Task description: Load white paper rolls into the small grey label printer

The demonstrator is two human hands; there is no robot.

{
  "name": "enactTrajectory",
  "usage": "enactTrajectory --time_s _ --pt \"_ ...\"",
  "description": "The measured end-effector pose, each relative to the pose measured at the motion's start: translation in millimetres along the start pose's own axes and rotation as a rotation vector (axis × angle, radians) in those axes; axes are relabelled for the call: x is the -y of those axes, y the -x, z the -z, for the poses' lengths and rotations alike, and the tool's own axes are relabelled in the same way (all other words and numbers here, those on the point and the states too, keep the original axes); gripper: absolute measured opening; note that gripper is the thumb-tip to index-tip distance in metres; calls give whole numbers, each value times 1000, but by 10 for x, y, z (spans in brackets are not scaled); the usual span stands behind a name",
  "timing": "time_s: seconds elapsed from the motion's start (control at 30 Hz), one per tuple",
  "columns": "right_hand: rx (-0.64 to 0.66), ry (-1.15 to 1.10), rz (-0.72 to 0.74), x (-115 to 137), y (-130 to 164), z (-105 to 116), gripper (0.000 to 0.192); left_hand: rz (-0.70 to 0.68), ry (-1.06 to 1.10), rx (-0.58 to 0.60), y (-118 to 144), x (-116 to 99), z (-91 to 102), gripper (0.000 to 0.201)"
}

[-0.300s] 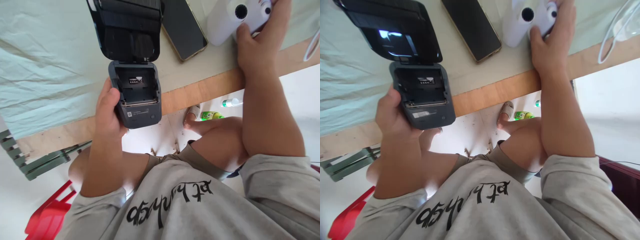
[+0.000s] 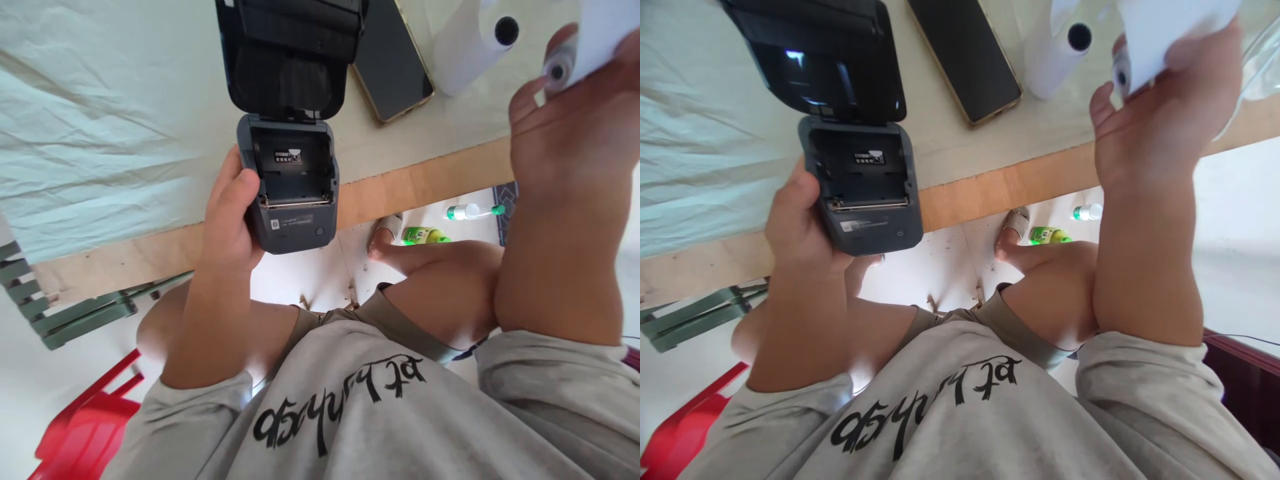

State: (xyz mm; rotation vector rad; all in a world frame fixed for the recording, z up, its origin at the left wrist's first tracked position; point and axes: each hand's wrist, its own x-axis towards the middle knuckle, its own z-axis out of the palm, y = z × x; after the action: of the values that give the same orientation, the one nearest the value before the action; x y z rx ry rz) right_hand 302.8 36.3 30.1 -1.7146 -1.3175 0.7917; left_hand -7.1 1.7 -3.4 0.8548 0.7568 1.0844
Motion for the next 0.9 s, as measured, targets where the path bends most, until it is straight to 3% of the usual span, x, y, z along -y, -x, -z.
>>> enactTrajectory --time_s 0.07,0.17,0.27,0.43,0.67,0.83,0.9 --pt "63 -214 -40 173 193 -150 48 15 -4 6 0 -2 -3 28" --pt "369 -544 -251 385 485 -454 36 20 -27 -9 0 -8 -13 30" --pt "486 -623 -342 454 631 -685 40 21 -43 -21 6 -18 -20 31" --pt "452 -730 -461 416 587 -779 38 -2 -30 -12 17 -19 -18 26" --pt "449 -667 -382 443 566 -786 40 9 -13 -21 17 -18 -20 31" --pt "467 -749 -476 449 515 -796 36 -42 4 -27 20 16 -13 32" --pt "427 -667 -429 504 526 -800 38 -68 18 -34 15 40 0 36"
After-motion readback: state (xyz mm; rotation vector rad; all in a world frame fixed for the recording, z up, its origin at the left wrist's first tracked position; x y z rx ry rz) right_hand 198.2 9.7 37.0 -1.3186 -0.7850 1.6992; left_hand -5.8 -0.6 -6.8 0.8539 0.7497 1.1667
